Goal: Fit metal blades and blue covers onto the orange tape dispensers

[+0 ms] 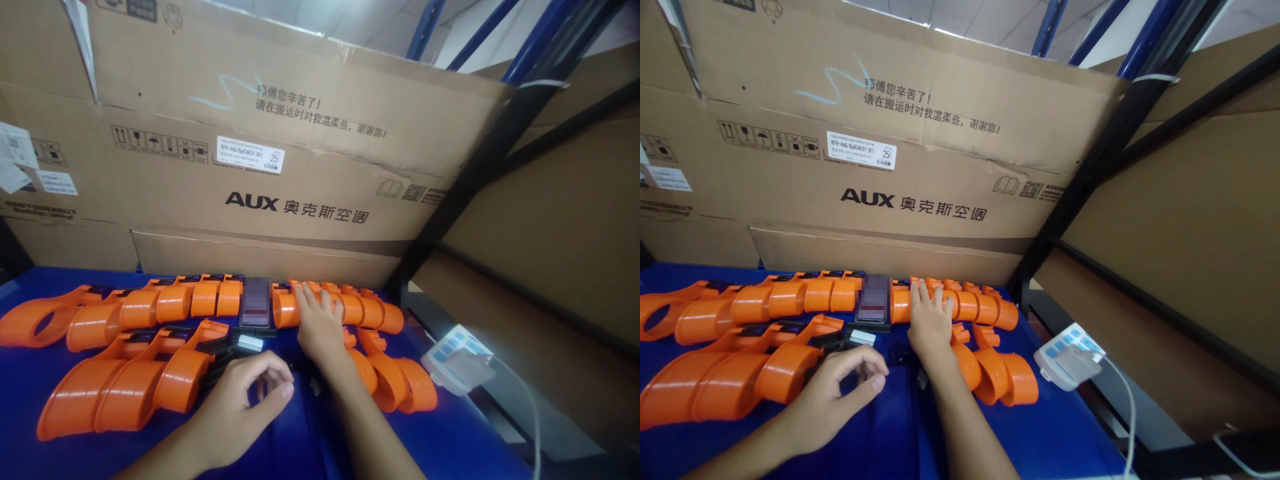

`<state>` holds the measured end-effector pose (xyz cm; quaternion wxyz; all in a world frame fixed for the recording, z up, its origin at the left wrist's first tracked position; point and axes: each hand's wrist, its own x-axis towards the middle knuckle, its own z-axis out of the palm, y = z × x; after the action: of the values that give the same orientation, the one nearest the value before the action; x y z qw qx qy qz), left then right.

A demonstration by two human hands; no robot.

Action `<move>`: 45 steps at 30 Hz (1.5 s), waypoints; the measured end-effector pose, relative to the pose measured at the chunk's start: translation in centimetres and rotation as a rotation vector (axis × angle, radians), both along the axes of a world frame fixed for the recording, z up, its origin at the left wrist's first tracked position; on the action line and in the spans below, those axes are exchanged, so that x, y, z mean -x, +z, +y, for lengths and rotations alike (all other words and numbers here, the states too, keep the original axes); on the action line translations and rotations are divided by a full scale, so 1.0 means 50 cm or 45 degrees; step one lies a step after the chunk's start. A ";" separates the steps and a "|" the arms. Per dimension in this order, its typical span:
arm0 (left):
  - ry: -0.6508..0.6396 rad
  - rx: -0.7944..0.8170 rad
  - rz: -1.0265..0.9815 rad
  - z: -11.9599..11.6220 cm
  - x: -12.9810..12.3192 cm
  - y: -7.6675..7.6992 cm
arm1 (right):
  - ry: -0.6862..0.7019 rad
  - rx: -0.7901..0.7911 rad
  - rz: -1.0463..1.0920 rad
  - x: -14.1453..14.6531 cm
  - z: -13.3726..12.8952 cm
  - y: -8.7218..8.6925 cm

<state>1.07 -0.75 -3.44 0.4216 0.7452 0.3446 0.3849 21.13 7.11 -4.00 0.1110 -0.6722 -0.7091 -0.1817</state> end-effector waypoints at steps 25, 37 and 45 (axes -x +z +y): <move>0.324 0.318 -0.563 0.036 0.005 -0.029 | 0.479 -0.678 0.647 -0.024 -0.083 0.079; 0.421 0.917 -1.366 0.037 0.009 0.011 | 1.277 -0.100 0.845 0.025 -0.133 0.084; 0.250 0.971 -1.479 0.039 0.036 0.025 | 0.799 0.012 0.726 0.037 -0.101 0.057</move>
<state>-0.71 1.19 -2.18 0.7329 0.1845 0.2403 0.6092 19.29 2.06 -1.17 0.3497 -0.4474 -0.8211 0.0573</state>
